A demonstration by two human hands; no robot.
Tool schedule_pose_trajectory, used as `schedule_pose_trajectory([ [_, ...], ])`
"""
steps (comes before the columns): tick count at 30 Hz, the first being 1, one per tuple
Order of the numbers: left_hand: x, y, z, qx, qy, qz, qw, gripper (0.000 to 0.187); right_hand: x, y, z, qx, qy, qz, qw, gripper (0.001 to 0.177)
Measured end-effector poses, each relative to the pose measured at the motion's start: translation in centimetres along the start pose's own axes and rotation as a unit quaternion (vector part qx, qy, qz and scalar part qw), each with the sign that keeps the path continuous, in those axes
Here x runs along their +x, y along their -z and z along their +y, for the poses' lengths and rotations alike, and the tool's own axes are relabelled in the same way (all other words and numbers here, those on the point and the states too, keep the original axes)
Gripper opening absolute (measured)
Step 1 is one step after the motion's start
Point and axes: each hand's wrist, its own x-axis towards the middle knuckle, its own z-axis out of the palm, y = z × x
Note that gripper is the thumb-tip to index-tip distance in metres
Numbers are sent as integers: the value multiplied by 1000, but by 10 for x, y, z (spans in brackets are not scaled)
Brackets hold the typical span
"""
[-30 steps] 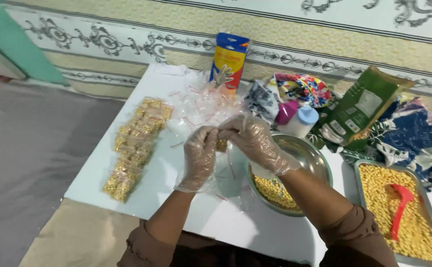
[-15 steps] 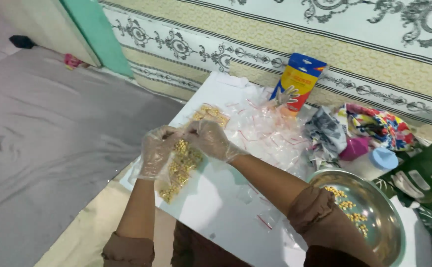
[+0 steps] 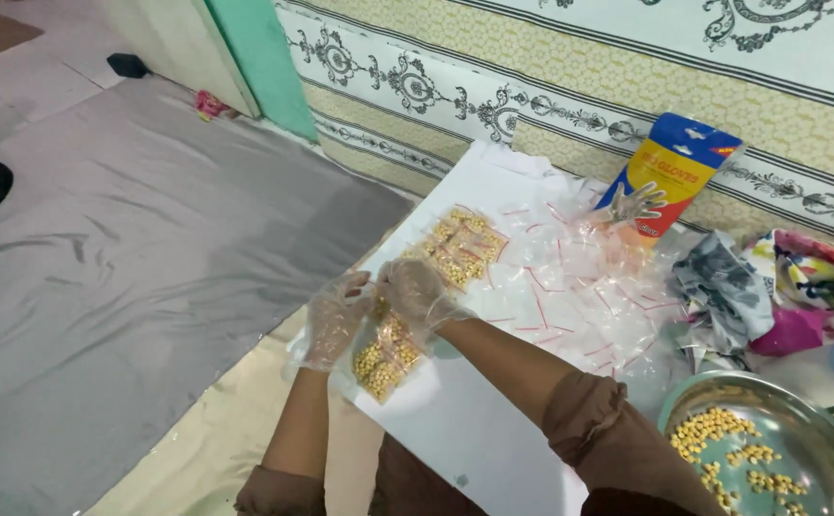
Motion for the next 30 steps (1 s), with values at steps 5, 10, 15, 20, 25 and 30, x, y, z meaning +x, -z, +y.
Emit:
schedule_pose_trajectory([
  [5,-3,-11,-16,-82,3,25,996,49,-25,20,-21,402,-200,-19,893,3],
  [10,1,-26,-22,-82,35,41,995,41,-8,17,11,572,-135,-55,808,5],
  [15,-7,-27,5,-83,35,18,996,40,-31,34,-8,255,132,0,958,5],
  [20,-4,-17,42,124,26,57,990,33,-19,38,8,139,146,39,979,10],
  [25,1,-48,40,193,-176,69,963,36,-34,103,-12,-1,91,38,995,13],
  [30,-26,-100,104,226,-237,81,941,32,-47,185,-29,-180,19,34,983,20],
])
